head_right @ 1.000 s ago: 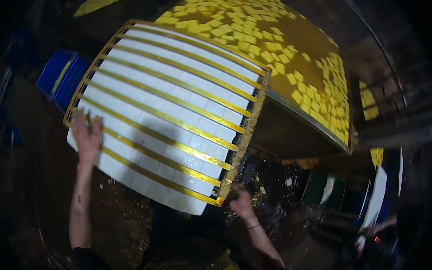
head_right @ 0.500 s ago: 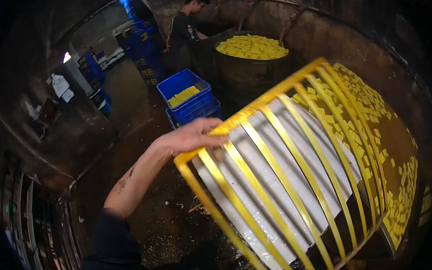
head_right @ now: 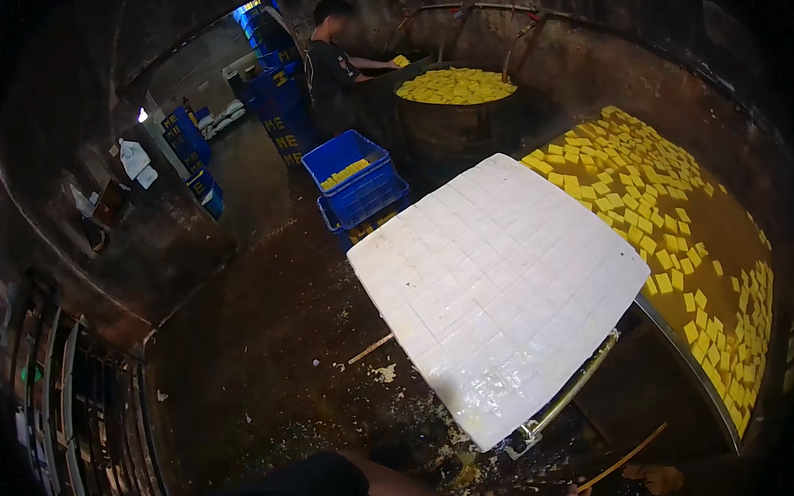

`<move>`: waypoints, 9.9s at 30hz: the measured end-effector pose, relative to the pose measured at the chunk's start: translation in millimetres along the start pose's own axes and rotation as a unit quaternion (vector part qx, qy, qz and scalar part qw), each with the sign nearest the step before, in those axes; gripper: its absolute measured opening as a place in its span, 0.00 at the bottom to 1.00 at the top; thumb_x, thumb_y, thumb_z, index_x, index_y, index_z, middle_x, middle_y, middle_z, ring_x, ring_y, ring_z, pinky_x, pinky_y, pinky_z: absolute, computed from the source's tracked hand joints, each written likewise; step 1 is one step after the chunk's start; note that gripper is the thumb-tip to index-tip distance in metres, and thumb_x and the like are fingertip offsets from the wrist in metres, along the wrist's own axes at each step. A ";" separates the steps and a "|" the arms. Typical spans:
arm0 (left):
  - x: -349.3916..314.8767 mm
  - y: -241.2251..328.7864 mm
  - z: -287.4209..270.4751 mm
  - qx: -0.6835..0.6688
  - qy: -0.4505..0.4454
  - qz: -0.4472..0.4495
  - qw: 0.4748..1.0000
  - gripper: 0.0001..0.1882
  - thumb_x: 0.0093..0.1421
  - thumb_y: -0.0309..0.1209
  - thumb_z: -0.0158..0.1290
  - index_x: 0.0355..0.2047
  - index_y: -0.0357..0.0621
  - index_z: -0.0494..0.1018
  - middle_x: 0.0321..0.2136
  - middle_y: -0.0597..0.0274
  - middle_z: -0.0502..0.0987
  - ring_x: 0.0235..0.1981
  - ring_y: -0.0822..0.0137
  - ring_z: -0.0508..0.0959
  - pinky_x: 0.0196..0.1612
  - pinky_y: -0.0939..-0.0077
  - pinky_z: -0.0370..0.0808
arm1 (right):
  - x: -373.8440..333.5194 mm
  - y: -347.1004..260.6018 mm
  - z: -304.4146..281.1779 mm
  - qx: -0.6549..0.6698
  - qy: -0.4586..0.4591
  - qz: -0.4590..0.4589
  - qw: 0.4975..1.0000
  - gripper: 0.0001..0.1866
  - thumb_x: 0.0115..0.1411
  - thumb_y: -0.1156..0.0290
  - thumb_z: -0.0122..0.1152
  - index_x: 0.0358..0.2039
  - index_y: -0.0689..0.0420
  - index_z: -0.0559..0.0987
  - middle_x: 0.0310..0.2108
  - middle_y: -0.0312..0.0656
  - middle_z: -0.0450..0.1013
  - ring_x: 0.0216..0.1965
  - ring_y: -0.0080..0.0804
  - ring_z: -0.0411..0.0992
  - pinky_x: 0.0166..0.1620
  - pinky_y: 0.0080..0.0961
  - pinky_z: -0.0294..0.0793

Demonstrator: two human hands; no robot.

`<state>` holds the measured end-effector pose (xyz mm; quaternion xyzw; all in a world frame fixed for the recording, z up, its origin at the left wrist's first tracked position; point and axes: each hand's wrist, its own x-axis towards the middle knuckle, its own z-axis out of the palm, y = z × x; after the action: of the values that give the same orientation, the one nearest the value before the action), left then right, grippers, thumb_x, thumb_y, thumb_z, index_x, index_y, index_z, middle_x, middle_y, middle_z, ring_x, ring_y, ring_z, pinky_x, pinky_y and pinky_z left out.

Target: The person cuts large white tofu slabs with a knife using a wooden grid as a guide, places the slabs into a vat of yellow liquid, and then sorts the resulting yellow tofu blocks from a barrel into a blue crate by hand.

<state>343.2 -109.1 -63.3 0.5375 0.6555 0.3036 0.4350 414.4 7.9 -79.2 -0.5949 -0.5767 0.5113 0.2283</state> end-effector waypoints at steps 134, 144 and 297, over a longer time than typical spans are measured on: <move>21.3 -294.5 -545.2 0.186 0.344 -0.176 0.903 0.18 0.62 0.37 0.48 0.50 0.42 0.63 0.21 0.38 0.75 0.25 0.36 0.76 0.24 0.47 0.71 | 523.8 -481.4 389.0 -0.392 0.220 -0.359 0.818 0.37 0.46 0.65 0.57 0.60 0.43 0.64 0.55 0.40 0.68 0.55 0.60 0.60 0.47 0.48 0.75; 9.5 -382.2 -520.5 0.370 0.404 -0.088 0.832 0.29 0.60 0.39 0.51 0.54 0.28 0.60 0.30 0.36 0.76 0.31 0.40 0.77 0.29 0.50 0.72 | 436.8 -586.4 291.9 -0.273 0.120 -0.492 0.818 0.34 0.41 0.68 0.58 0.55 0.44 0.73 0.34 0.52 0.78 0.33 0.44 0.76 0.45 0.32 0.75; -275.8 1440.5 2689.8 0.020 -0.843 0.115 0.526 0.32 0.51 0.26 0.52 0.59 0.32 0.61 0.49 0.55 0.73 0.46 0.64 0.76 0.49 0.75 0.72 | -1113.8 1278.5 -2170.2 0.289 0.917 0.167 0.218 0.20 0.57 0.68 0.62 0.48 0.64 0.75 0.42 0.41 0.75 0.42 0.29 0.72 0.46 0.29 0.71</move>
<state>3401.6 -221.3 74.9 0.6227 -0.0777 -0.2566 0.7351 3094.2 -620.7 13.3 -0.6285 0.3307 -0.2292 0.6657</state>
